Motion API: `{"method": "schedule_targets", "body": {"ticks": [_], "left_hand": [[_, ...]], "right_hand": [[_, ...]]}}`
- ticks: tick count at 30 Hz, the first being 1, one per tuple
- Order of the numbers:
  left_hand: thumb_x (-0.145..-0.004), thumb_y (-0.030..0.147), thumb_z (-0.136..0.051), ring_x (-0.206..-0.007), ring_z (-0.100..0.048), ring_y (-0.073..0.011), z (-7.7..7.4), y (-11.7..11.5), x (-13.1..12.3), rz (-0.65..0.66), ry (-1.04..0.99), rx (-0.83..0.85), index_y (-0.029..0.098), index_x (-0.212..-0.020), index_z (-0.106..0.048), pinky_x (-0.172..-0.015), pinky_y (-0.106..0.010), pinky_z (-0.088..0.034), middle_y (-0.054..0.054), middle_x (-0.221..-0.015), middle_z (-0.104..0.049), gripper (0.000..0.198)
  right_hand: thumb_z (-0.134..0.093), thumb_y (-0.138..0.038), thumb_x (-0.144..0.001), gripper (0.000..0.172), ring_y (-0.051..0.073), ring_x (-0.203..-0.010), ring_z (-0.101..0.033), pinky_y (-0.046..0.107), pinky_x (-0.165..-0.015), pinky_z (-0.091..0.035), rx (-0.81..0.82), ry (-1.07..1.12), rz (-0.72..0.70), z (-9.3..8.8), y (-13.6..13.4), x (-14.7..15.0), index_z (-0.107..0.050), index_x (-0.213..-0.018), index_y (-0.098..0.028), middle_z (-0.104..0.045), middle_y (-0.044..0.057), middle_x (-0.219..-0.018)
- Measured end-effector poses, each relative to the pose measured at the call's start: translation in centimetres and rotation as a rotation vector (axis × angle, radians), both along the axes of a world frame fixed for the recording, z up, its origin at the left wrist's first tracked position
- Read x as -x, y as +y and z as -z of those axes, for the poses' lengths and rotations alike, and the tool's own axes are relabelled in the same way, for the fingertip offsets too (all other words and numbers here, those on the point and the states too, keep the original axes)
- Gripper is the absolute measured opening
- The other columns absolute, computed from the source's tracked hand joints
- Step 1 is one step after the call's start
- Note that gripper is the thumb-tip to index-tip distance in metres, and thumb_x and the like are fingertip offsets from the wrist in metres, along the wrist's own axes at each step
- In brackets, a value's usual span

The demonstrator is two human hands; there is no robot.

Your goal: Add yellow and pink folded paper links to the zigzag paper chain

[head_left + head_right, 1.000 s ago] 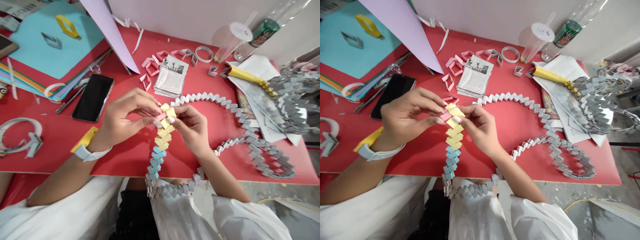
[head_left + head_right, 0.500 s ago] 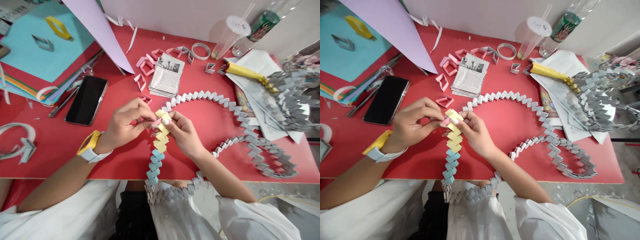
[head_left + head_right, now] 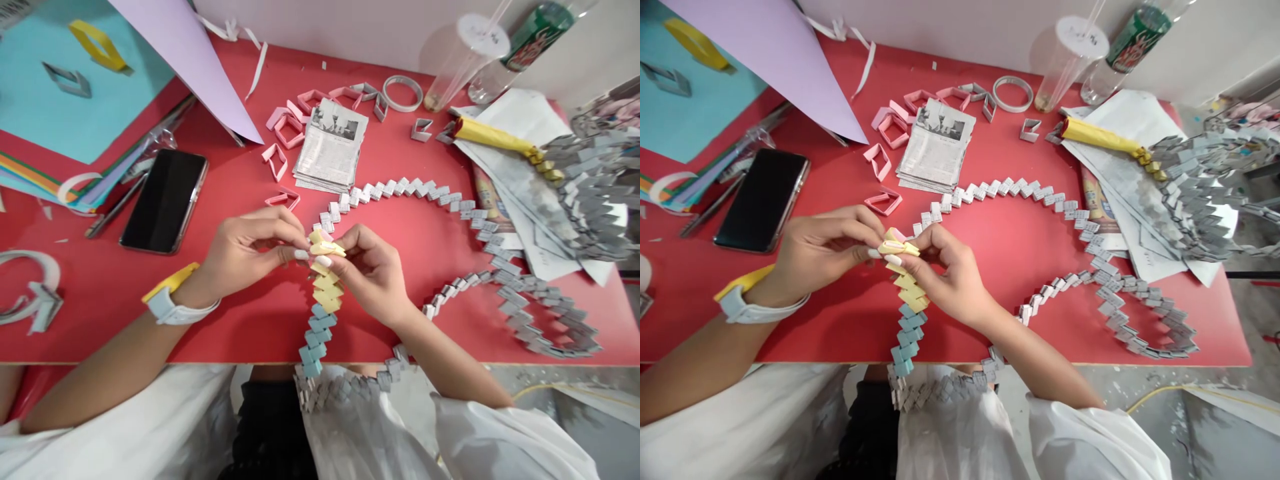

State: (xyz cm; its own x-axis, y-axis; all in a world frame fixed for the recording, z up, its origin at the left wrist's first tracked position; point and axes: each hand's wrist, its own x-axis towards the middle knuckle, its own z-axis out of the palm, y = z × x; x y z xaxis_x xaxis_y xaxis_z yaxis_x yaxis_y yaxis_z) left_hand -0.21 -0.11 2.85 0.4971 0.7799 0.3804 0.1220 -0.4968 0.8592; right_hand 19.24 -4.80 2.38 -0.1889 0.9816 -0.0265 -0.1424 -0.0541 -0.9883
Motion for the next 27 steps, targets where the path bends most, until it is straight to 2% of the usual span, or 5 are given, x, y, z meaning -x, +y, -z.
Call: {"method": "schedule_targets", "body": {"ticks": [4, 9, 15, 21, 27], "left_hand": [[-0.086, 0.020, -0.066, -0.070, -0.064, -0.0130, -0.4, -1.0, -0.4, -0.103, 0.108, -0.117, 0.024, -0.087, -0.069, -0.058, -0.025, -0.054, -0.002, -0.083, -0.067, 0.005], [-0.086, 0.010, -0.063, -0.060, -0.061, -0.0084, 0.0, -2.6, -1.3, -0.235, 0.042, -0.110, 0.021, -0.085, -0.066, -0.053, -0.021, -0.052, -0.001, -0.083, -0.064, 0.011], [-0.080, 0.005, -0.067, -0.074, -0.063, -0.0106, -0.2, -2.9, -1.0, -0.317, 0.129, -0.476, 0.020, -0.092, -0.068, -0.064, -0.021, -0.052, -0.002, -0.086, -0.068, 0.019], [-0.082, 0.015, -0.072, -0.069, -0.064, -0.0098, -1.1, -2.1, 0.0, -0.191, 0.148, -0.409, 0.024, -0.094, -0.069, -0.060, -0.020, -0.051, 0.001, -0.084, -0.070, 0.015], [-0.081, 0.024, -0.074, -0.078, -0.062, -0.0118, -0.6, -2.3, -0.5, -0.276, 0.106, -0.447, 0.025, -0.095, -0.066, -0.062, -0.023, -0.054, -0.002, -0.093, -0.061, 0.016]], "right_hand": [[-0.068, -0.035, -0.086, 0.022, 0.010, -0.058, -0.055, 0.025, -0.054, -0.048, -0.111, -0.090, 0.071, 0.0, -0.3, 0.0, -0.053, -0.078, -0.022, -0.061, -0.001, -0.072], [-0.069, -0.031, -0.085, 0.021, 0.009, -0.057, -0.053, 0.024, -0.055, -0.048, -0.136, -0.060, 0.038, 0.0, -0.2, 0.1, -0.052, -0.078, -0.021, -0.060, -0.002, -0.071], [-0.072, -0.027, -0.083, 0.022, 0.007, -0.056, -0.051, 0.022, -0.053, -0.046, -0.117, 0.022, -0.006, 0.1, -0.3, 0.1, -0.053, -0.076, -0.019, -0.055, -0.003, -0.068], [-0.072, -0.031, -0.083, 0.022, 0.013, -0.059, -0.066, 0.024, -0.051, -0.054, 0.149, 0.287, -0.154, 0.3, 0.3, -0.3, -0.054, -0.080, -0.020, -0.065, 0.000, -0.074], [-0.071, -0.034, -0.084, 0.024, 0.014, -0.052, -0.068, 0.026, -0.048, -0.058, 0.305, 0.378, -0.317, 0.9, 0.8, -0.5, -0.053, -0.081, -0.019, -0.068, -0.001, -0.068]]}}
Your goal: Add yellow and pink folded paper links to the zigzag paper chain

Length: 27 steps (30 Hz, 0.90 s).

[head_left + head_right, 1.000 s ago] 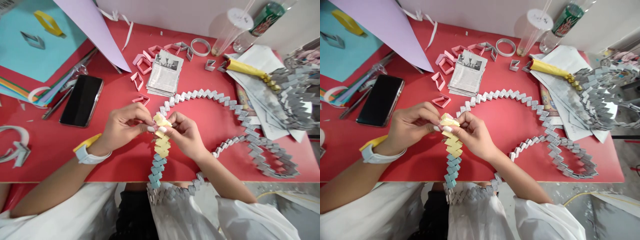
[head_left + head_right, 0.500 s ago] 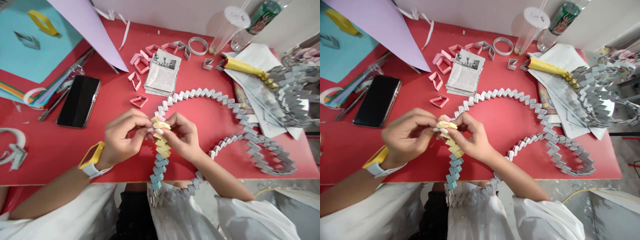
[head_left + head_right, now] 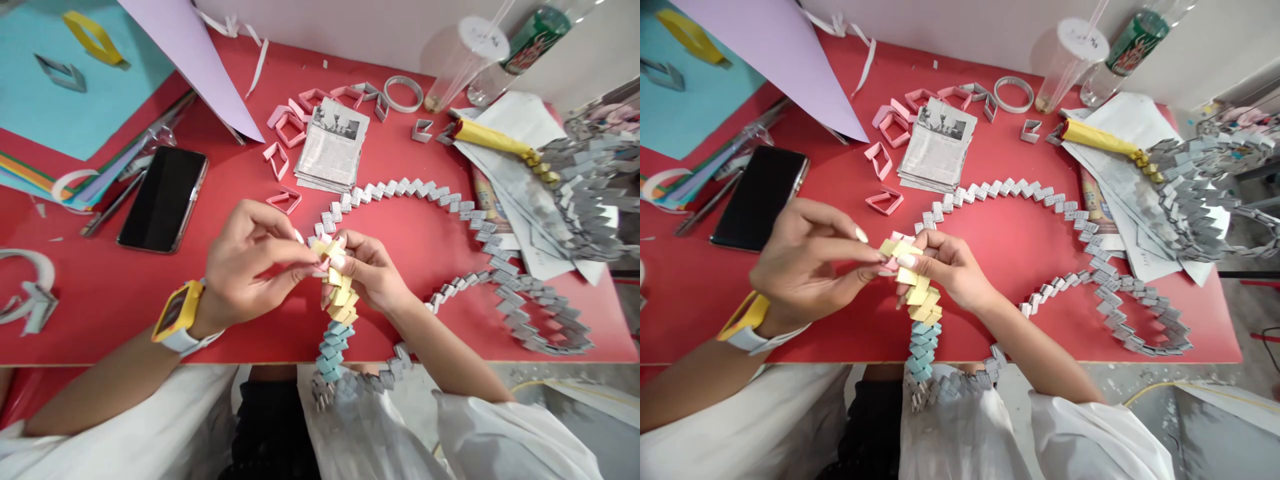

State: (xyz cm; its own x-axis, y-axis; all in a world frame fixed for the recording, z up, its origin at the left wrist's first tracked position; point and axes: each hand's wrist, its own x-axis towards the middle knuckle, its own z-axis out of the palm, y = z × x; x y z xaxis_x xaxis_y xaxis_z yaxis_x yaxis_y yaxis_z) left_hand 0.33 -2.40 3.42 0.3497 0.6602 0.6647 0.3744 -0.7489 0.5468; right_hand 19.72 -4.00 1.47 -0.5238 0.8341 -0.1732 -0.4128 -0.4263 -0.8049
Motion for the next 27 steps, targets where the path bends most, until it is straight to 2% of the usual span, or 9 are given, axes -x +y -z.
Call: {"method": "schedule_targets", "body": {"ticks": [3, 6, 11, 14, 16, 19, 23, 27], "left_hand": [[-0.085, 0.022, -0.070, -0.091, -0.062, -0.0162, 0.2, -0.3, -0.4, 0.009, -0.044, 0.111, 0.026, -0.106, -0.061, -0.063, -0.025, -0.056, -0.005, -0.106, -0.061, 0.023], [-0.085, 0.018, -0.069, -0.097, -0.061, -0.0177, 0.2, -0.1, -0.3, 0.060, 0.034, 0.128, 0.024, -0.109, -0.059, -0.067, -0.027, -0.056, -0.006, -0.105, -0.060, 0.026], [-0.084, 0.032, -0.072, -0.095, -0.060, -0.0186, 0.2, 1.3, 0.5, 0.184, 0.104, 0.106, 0.021, -0.108, -0.057, -0.069, -0.029, -0.055, -0.006, -0.100, -0.058, 0.031], [-0.085, 0.034, -0.069, -0.090, -0.061, -0.0182, 0.2, 1.6, 0.7, 0.185, 0.136, 0.073, 0.020, -0.104, -0.057, -0.069, -0.031, -0.055, -0.005, -0.097, -0.058, 0.026], [-0.087, 0.031, -0.067, -0.087, -0.061, -0.0179, 0.3, 1.7, 0.6, 0.157, 0.152, 0.048, 0.020, -0.100, -0.058, -0.070, -0.032, -0.055, -0.005, -0.095, -0.058, 0.019], [-0.088, 0.024, -0.065, -0.087, -0.060, -0.0178, 0.6, 1.7, 0.4, 0.165, 0.165, 0.000, 0.020, -0.098, -0.057, -0.074, -0.033, -0.054, -0.004, -0.093, -0.059, 0.014], [-0.088, 0.018, -0.064, -0.086, -0.058, -0.0177, 1.1, 1.8, 0.3, 0.192, 0.213, -0.011, 0.019, -0.097, -0.056, -0.077, -0.033, -0.053, -0.004, -0.092, -0.058, 0.012], [-0.088, 0.015, -0.063, -0.088, -0.058, -0.0178, 1.4, 1.6, 0.2, 0.186, 0.288, -0.042, 0.019, -0.098, -0.055, -0.078, -0.033, -0.051, -0.004, -0.094, -0.058, 0.013]], "right_hand": [[-0.073, -0.034, -0.083, 0.026, 0.016, -0.053, -0.070, 0.027, -0.048, -0.059, 0.016, -0.012, -0.070, 0.1, 0.1, -0.2, -0.053, -0.083, -0.018, -0.069, -0.001, -0.065], [-0.073, -0.035, -0.082, 0.026, 0.017, -0.053, -0.070, 0.026, -0.048, -0.059, 0.013, -0.034, -0.099, 0.1, 0.3, -0.4, -0.053, -0.084, -0.018, -0.070, 0.000, -0.066], [-0.073, -0.033, -0.083, 0.025, 0.014, -0.054, -0.069, 0.024, -0.049, -0.057, -0.045, -0.090, -0.036, -0.1, 0.5, -0.5, -0.054, -0.081, -0.018, -0.068, -0.001, -0.070], [-0.072, -0.036, -0.084, 0.025, 0.013, -0.057, -0.067, 0.024, -0.053, -0.056, -0.096, -0.135, -0.019, -0.2, 0.4, -0.3, -0.054, -0.082, -0.018, -0.066, -0.002, -0.071], [-0.069, -0.039, -0.086, 0.025, 0.012, -0.061, -0.066, 0.025, -0.057, -0.055, -0.130, -0.152, 0.016, -0.2, 0.3, -0.1, -0.053, -0.089, -0.020, -0.066, -0.002, -0.074], [-0.067, -0.039, -0.088, 0.026, 0.009, -0.059, -0.060, 0.022, -0.055, -0.049, -0.201, -0.191, 0.113, -0.1, 0.4, 0.1, -0.049, -0.100, -0.024, -0.064, -0.004, -0.076], [-0.068, -0.039, -0.087, 0.023, 0.011, -0.069, -0.060, 0.023, -0.061, -0.049, -0.311, -0.245, 0.199, 0.1, 0.6, 0.3, -0.054, -0.088, -0.022, -0.063, -0.001, -0.080], [-0.070, -0.040, -0.084, 0.025, 0.011, -0.068, -0.061, 0.025, -0.065, -0.051, -0.292, -0.271, 0.285, 0.3, 0.5, 0.6, -0.056, -0.080, -0.020, -0.064, -0.001, -0.073]]}}
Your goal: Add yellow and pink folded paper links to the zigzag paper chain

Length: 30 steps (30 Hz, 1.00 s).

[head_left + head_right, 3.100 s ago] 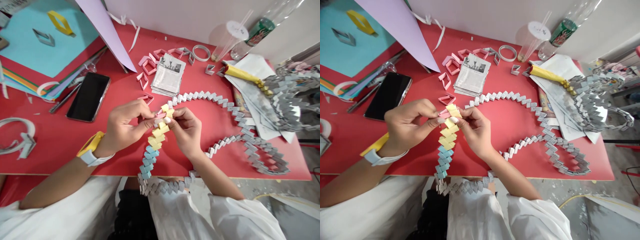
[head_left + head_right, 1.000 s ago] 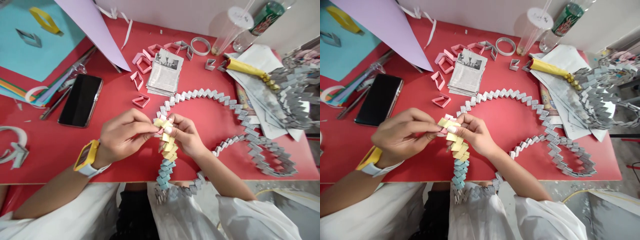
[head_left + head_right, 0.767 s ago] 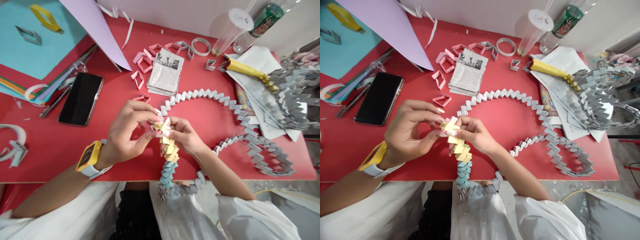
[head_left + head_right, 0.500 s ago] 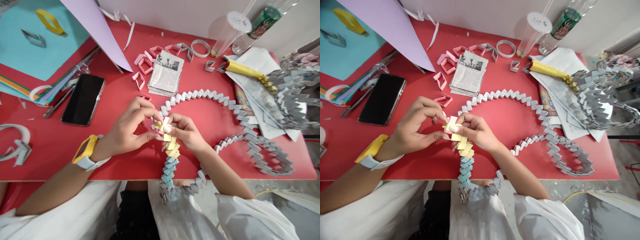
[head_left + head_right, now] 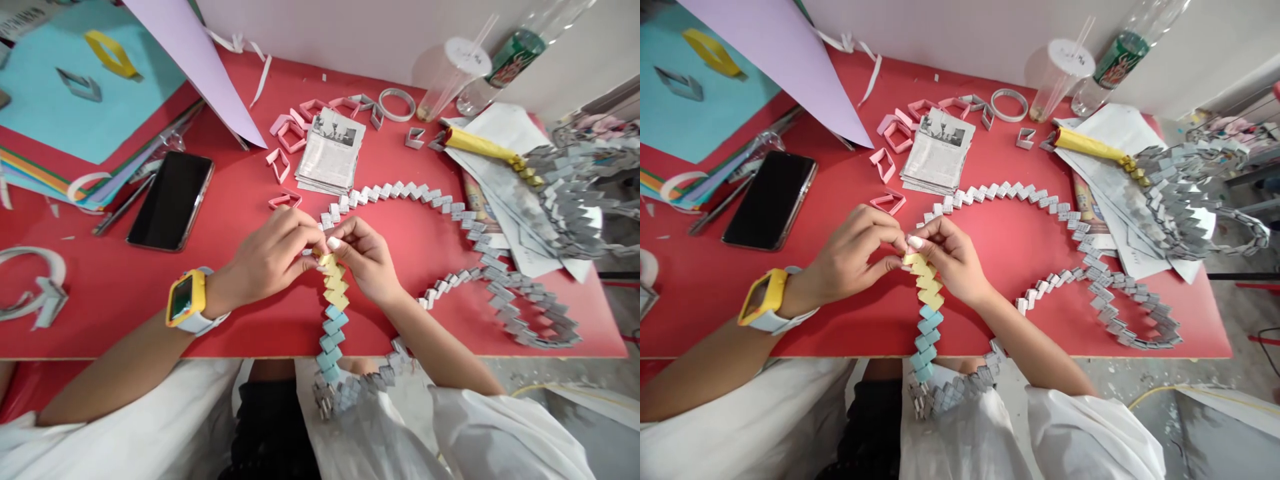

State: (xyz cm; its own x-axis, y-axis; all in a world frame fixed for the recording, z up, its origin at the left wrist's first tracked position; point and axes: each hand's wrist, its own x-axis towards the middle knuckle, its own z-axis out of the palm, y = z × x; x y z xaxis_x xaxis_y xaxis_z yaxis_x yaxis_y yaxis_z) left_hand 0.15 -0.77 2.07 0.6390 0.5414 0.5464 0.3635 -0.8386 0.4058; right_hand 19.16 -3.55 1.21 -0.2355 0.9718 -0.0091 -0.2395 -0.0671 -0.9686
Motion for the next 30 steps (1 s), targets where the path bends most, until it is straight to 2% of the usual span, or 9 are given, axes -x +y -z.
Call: {"method": "schedule_targets", "body": {"ticks": [5, 7, 11, 14, 19, 22, 26, 28, 30], "left_hand": [[-0.085, 0.028, -0.069, -0.095, -0.060, -0.0200, 0.2, -0.3, -0.5, -0.078, -0.101, 0.018, 0.020, -0.105, -0.053, -0.081, -0.036, -0.053, -0.006, -0.099, -0.061, 0.026], [-0.084, 0.031, -0.071, -0.095, -0.061, -0.0201, 0.5, -0.3, -0.6, -0.096, -0.139, 0.067, 0.020, -0.107, -0.053, -0.079, -0.035, -0.054, -0.007, -0.101, -0.061, 0.032], [-0.084, 0.026, -0.071, -0.089, -0.062, -0.0161, 1.2, -0.5, -0.6, -0.047, -0.238, 0.232, 0.018, -0.113, -0.050, -0.071, -0.029, -0.058, -0.008, -0.108, -0.059, 0.036], [-0.084, 0.028, -0.071, -0.084, -0.063, -0.0140, 1.6, -0.7, -0.6, -0.039, -0.289, 0.341, 0.018, -0.112, -0.049, -0.070, -0.028, -0.059, -0.008, -0.109, -0.058, 0.037], [-0.084, 0.030, -0.069, -0.090, -0.065, -0.0169, 2.0, -0.9, -0.6, -0.055, -0.292, 0.419, 0.019, -0.110, -0.048, -0.070, -0.030, -0.060, -0.008, -0.109, -0.055, 0.035], [-0.085, 0.027, -0.068, -0.093, -0.064, -0.0167, 2.1, -0.9, -0.6, -0.014, -0.301, 0.417, 0.019, -0.110, -0.047, -0.074, -0.031, -0.061, -0.007, -0.108, -0.054, 0.034], [-0.086, 0.027, -0.068, -0.098, -0.062, -0.0172, 2.2, -1.1, -0.6, 0.029, -0.298, 0.427, 0.020, -0.110, -0.046, -0.080, -0.033, -0.060, -0.006, -0.107, -0.054, 0.034], [-0.086, 0.027, -0.068, -0.099, -0.062, -0.0172, 2.2, -1.2, -0.7, 0.040, -0.304, 0.447, 0.020, -0.110, -0.046, -0.081, -0.034, -0.060, -0.006, -0.108, -0.054, 0.033], [-0.085, 0.030, -0.069, -0.098, -0.062, -0.0173, 2.1, -1.3, -0.8, 0.040, -0.319, 0.451, 0.020, -0.108, -0.046, -0.081, -0.034, -0.060, -0.006, -0.107, -0.055, 0.034]], "right_hand": [[-0.073, -0.039, -0.082, 0.024, 0.011, -0.072, -0.063, 0.025, -0.070, -0.052, -0.001, 0.025, 0.074, 0.1, 0.0, 0.0, -0.057, -0.080, -0.021, -0.067, -0.001, -0.079], [-0.072, -0.038, -0.083, 0.022, 0.011, -0.071, -0.063, 0.024, -0.068, -0.051, 0.004, 0.036, 0.056, 0.1, 0.1, -0.1, -0.057, -0.080, -0.021, -0.067, -0.001, -0.078], [-0.073, -0.039, -0.082, 0.024, 0.012, -0.072, -0.064, 0.025, -0.069, -0.052, 0.025, 0.028, 0.056, 0.3, -0.1, 0.0, -0.057, -0.079, -0.022, -0.067, -0.001, -0.076], [-0.073, -0.040, -0.081, 0.023, 0.015, -0.083, -0.068, 0.029, -0.081, -0.053, 0.026, 0.024, 0.078, 0.2, -0.3, 0.2, -0.058, -0.078, -0.023, -0.068, -0.001, -0.078], [-0.074, -0.036, -0.082, 0.019, 0.018, -0.100, -0.068, 0.037, -0.100, -0.048, -0.027, 0.018, 0.085, -0.6, -0.3, 0.1, -0.061, -0.077, -0.022, -0.069, 0.000, -0.078], [-0.068, -0.040, -0.086, 0.022, 0.018, -0.095, -0.069, 0.037, -0.096, -0.051, -0.041, -0.058, 0.063, -1.1, 0.3, -0.7, -0.064, -0.077, -0.021, -0.069, 0.001, -0.078], [-0.074, -0.038, -0.081, 0.025, 0.015, -0.080, -0.068, 0.030, -0.077, -0.056, -0.019, -0.103, -0.011, -1.1, 1.0, -1.8, -0.067, -0.095, -0.019, -0.069, 0.002, -0.083], [-0.076, -0.034, -0.079, 0.028, 0.014, -0.081, -0.067, 0.028, -0.075, -0.055, -0.026, -0.125, -0.086, -0.9, 1.1, -2.0, -0.066, -0.100, -0.018, -0.068, 0.002, -0.086], [-0.075, -0.031, -0.080, 0.024, 0.013, -0.082, -0.065, 0.027, -0.076, -0.054, -0.062, -0.106, -0.096, -0.8, 0.9, -1.8, -0.063, -0.096, -0.018, -0.066, 0.001, -0.086]]}}
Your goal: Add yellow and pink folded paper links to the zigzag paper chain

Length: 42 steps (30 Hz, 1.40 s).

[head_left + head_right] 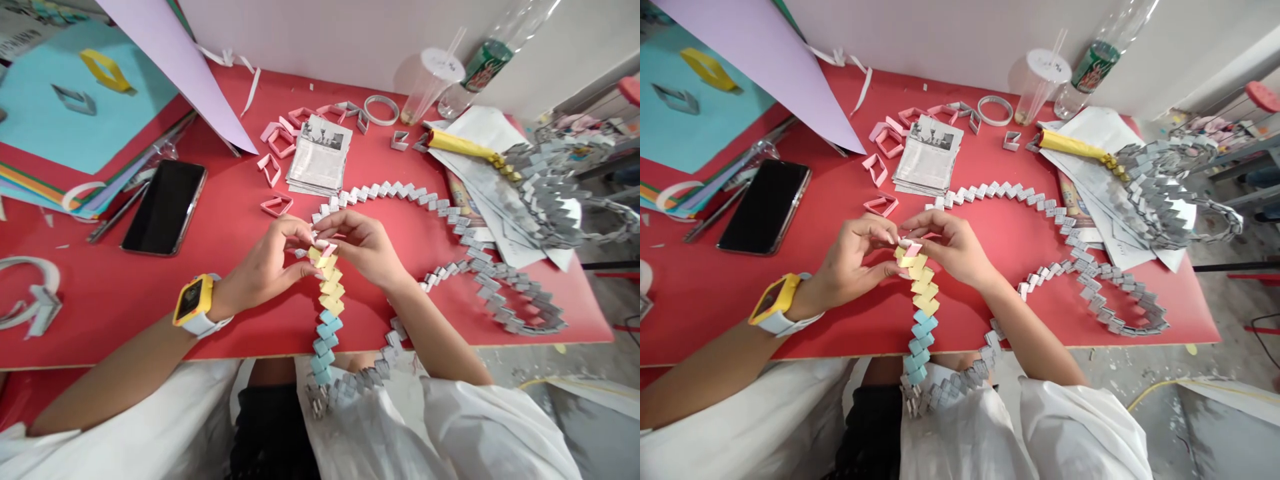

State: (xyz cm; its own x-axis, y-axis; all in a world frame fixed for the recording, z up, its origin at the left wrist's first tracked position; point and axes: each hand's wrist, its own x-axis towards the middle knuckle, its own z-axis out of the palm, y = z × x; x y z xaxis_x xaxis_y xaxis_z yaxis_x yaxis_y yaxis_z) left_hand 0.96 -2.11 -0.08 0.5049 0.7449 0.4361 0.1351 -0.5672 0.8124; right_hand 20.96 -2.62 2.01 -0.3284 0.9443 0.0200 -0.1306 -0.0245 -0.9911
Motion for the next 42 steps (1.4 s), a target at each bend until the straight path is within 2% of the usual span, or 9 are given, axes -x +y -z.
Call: {"method": "schedule_targets", "body": {"ticks": [4, 8, 16, 18, 22, 24, 26, 32, 42], "left_hand": [[-0.085, 0.035, -0.068, -0.096, -0.062, -0.0172, 0.0, -0.1, -0.3, -0.022, 0.001, -0.023, 0.021, -0.105, -0.044, -0.080, -0.033, -0.059, -0.006, -0.103, -0.055, 0.034], [-0.087, 0.026, -0.066, -0.092, -0.060, -0.0146, 0.0, 0.0, -0.5, 0.016, -0.025, -0.083, 0.022, -0.103, -0.042, -0.076, -0.030, -0.057, -0.004, -0.100, -0.053, 0.029], [-0.087, 0.015, -0.062, -0.091, -0.058, -0.0153, -0.4, 0.0, -0.6, 0.033, 0.029, -0.178, 0.021, -0.099, -0.045, -0.076, -0.031, -0.056, -0.004, -0.096, -0.053, 0.022], [-0.088, 0.016, -0.061, -0.091, -0.058, -0.0153, -0.4, -0.1, -0.5, 0.028, 0.034, -0.177, 0.021, -0.101, -0.046, -0.075, -0.030, -0.056, -0.005, -0.098, -0.053, 0.021], [-0.090, 0.022, -0.060, -0.090, -0.059, -0.0161, -0.4, -0.1, -0.3, -0.026, 0.070, -0.148, 0.020, -0.104, -0.050, -0.071, -0.029, -0.056, -0.006, -0.098, -0.055, 0.017], [-0.091, 0.025, -0.060, -0.089, -0.058, -0.0170, -0.6, 0.0, -0.2, -0.056, 0.101, -0.193, 0.020, -0.102, -0.053, -0.070, -0.030, -0.054, -0.005, -0.094, -0.056, 0.014], [-0.090, 0.026, -0.061, -0.088, -0.058, -0.0172, -0.9, 0.0, -0.1, -0.073, 0.127, -0.251, 0.020, -0.101, -0.054, -0.071, -0.031, -0.054, -0.004, -0.092, -0.058, 0.014], [-0.089, 0.027, -0.065, -0.086, -0.059, -0.0171, -1.3, 0.2, -0.3, -0.092, 0.177, -0.351, 0.020, -0.100, -0.055, -0.077, -0.032, -0.052, -0.004, -0.091, -0.060, 0.017], [-0.091, 0.030, -0.062, -0.080, -0.064, -0.0144, -2.3, -0.1, 0.1, -0.099, 0.252, -0.459, 0.019, -0.099, -0.058, -0.073, -0.026, -0.052, -0.003, -0.088, -0.064, 0.014]], "right_hand": [[-0.076, -0.031, -0.079, 0.029, 0.011, -0.076, -0.061, 0.026, -0.072, -0.053, -0.071, 0.094, 0.099, 0.1, -0.5, 0.7, -0.049, -0.086, -0.023, -0.061, -0.002, -0.081], [-0.074, -0.038, -0.080, 0.038, 0.011, -0.069, -0.058, 0.027, -0.065, -0.053, -0.095, 0.083, 0.165, 0.0, -0.8, 1.2, -0.038, -0.079, -0.025, -0.058, -0.005, -0.073], [-0.074, -0.038, -0.080, 0.043, 0.011, -0.062, -0.054, 0.027, -0.058, -0.048, -0.111, 0.065, 0.305, -0.1, -1.4, 1.9, -0.035, -0.070, -0.025, -0.055, -0.005, -0.067], [-0.075, -0.037, -0.079, 0.037, 0.010, -0.063, -0.055, 0.026, -0.061, -0.049, -0.080, 0.077, 0.280, -0.2, -1.2, 1.4, -0.040, -0.074, -0.024, -0.054, -0.005, -0.069], [-0.072, -0.038, -0.081, 0.026, 0.013, -0.075, -0.061, 0.029, -0.072, -0.053, 0.030, 0.156, 0.069, -0.5, -0.4, -0.1, -0.054, -0.091, -0.023, -0.061, -0.002, -0.082], [-0.071, -0.040, -0.082, 0.023, 0.015, -0.084, -0.063, 0.031, -0.079, -0.053, 0.015, 0.133, -0.029, -0.7, -0.2, -0.6, -0.060, -0.090, -0.021, -0.064, 0.001, -0.088], [-0.072, -0.039, -0.081, 0.022, 0.016, -0.086, -0.063, 0.032, -0.082, -0.052, -0.030, 0.077, -0.055, -0.8, -0.2, -0.6, -0.063, -0.083, -0.019, -0.066, 0.003, -0.087], [-0.069, -0.037, -0.085, 0.021, 0.012, -0.072, -0.060, 0.026, -0.068, -0.049, -0.108, -0.046, 0.135, -0.1, -0.8, 0.6, -0.063, -0.078, -0.019, -0.065, 0.000, -0.076], [-0.061, -0.029, -0.091, 0.018, 0.010, -0.066, -0.056, 0.024, -0.063, -0.046, -0.276, -0.184, 0.345, -0.3, -2.4, 2.4, -0.056, -0.076, -0.020, -0.062, -0.002, -0.072]]}}
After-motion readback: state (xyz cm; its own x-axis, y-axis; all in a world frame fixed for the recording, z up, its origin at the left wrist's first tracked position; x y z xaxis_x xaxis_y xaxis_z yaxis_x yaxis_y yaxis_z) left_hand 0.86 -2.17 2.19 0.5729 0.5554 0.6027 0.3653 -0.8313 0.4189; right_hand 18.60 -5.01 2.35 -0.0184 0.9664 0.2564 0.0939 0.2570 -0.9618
